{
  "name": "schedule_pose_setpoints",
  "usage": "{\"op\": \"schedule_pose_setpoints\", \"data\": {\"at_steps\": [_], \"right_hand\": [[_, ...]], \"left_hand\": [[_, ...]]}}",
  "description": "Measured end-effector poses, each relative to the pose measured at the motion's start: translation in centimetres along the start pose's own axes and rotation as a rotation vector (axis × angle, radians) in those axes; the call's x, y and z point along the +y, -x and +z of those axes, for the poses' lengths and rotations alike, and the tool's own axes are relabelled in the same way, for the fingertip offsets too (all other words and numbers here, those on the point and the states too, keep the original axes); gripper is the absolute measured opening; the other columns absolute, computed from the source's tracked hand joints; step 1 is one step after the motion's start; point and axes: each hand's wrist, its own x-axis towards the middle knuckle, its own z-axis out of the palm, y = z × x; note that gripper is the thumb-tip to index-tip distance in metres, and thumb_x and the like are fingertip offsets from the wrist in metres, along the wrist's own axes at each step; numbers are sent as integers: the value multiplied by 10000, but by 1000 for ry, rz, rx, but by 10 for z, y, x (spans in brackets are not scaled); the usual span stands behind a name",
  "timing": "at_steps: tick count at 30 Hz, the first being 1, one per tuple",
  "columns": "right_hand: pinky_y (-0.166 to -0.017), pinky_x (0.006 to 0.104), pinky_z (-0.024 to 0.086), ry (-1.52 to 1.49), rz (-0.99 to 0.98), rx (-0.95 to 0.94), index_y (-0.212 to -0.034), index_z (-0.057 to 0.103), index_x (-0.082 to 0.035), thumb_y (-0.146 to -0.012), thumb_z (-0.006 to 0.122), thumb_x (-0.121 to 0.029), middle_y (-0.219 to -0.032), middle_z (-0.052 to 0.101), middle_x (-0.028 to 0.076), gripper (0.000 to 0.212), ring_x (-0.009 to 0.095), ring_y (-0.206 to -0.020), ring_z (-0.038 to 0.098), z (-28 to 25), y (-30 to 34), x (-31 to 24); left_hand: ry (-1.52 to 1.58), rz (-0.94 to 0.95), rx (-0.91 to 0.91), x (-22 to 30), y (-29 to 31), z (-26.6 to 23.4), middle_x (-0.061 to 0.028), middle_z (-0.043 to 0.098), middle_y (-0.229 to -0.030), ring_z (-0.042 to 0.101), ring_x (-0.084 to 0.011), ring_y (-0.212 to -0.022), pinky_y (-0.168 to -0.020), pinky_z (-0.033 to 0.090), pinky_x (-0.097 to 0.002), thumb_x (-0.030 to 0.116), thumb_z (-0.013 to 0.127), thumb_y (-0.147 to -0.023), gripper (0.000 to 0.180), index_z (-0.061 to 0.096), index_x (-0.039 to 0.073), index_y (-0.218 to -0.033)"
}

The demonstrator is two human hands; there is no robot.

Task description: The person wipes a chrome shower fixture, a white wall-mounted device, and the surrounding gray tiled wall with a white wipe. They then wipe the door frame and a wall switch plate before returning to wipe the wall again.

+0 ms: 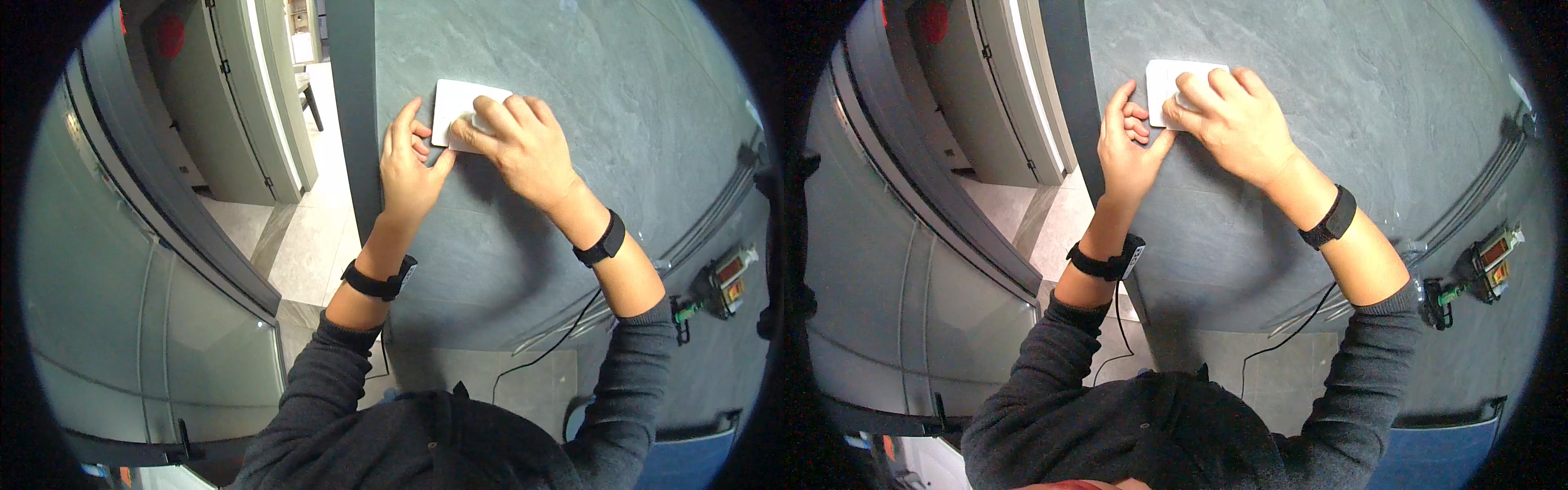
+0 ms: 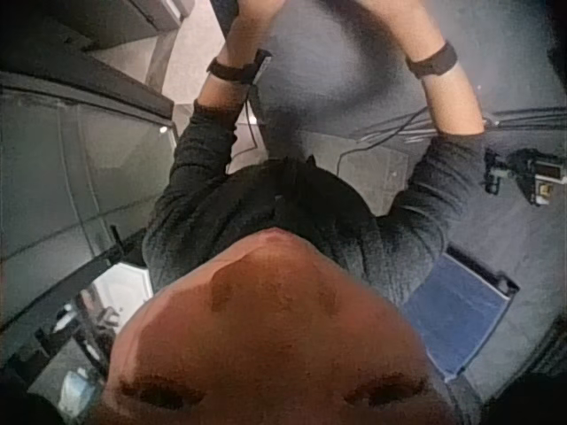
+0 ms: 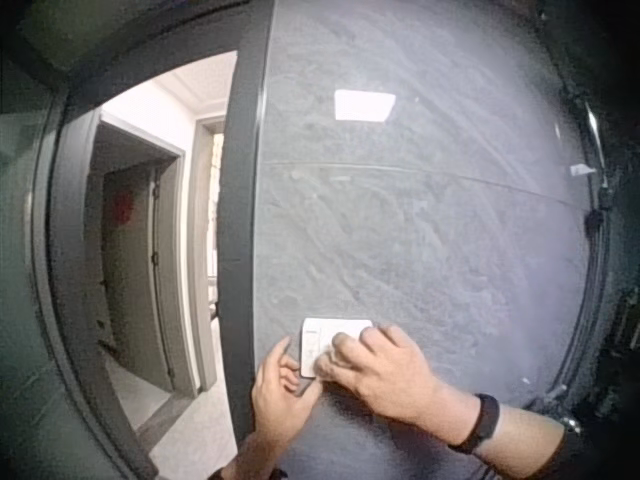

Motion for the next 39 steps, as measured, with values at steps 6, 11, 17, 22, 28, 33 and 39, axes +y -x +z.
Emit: {"op": "schedule_pose_setpoints", "data": {"at_steps": [6,11,17,22,28,33,39], "right_hand": [[-813,321,436,82,13,13,-1022,673,-263,-765,625,-258,-1031,551,-54,261,152,-880,531,1,-5,5],[-811,322,431,51,-41,56,-1022,678,-264,-767,624,-259,-1020,548,-54,261,152,-889,531,0,-6,7],[-795,333,432,20,-160,27,-1046,680,-270,-779,611,-256,-1027,559,-40,276,159,-900,546,-2,0,5],[-784,331,429,44,107,55,-1040,690,-285,-782,611,-249,-1021,579,-37,272,156,-879,558,-2,8,10],[-769,321,425,-2,150,85,-1044,693,-292,-791,617,-212,-998,582,-33,277,157,-854,564,2,10,7],[-765,338,437,-45,70,78,-1065,689,-291,-798,624,-173,-1007,600,-6,299,177,-854,590,3,17,4],[-765,365,448,-90,249,55,-1074,688,-296,-790,644,-153,-1031,621,21,321,205,-882,613,1,29,6]], "left_hand": [[6,-7,-6,1,0,0,-23,566,-920,497,-86,-701,-664,494,-233,56,873,-648,816,495,46,-1371],[-2,8,-5,1,1,0,-25,570,-917,501,-87,-701,-664,495,-230,59,874,-648,822,490,44,-1374],[-14,15,-8,1,1,-1,-29,579,-924,511,-88,-705,-664,496,-230,66,882,-647,836,480,34,-1379],[15,25,-25,0,4,-2,-45,596,-967,549,-91,-746,-703,520,-237,40,868,-666,810,479,24,-1375],[51,14,-31,0,7,-4,-65,599,-1013,574,-107,-808,-754,532,-249,11,844,-697,777,468,5,-1377],[95,-21,-63,-6,15,-10,-82,591,-1063,581,-130,-864,-782,529,-256,3,838,-704,788,450,-1,-1390],[-40,-154,-178,-15,69,-40,-88,561,-1144,559,-142,-962,-831,504,-258,6,828,-711,770,459,14,-1386]]}}
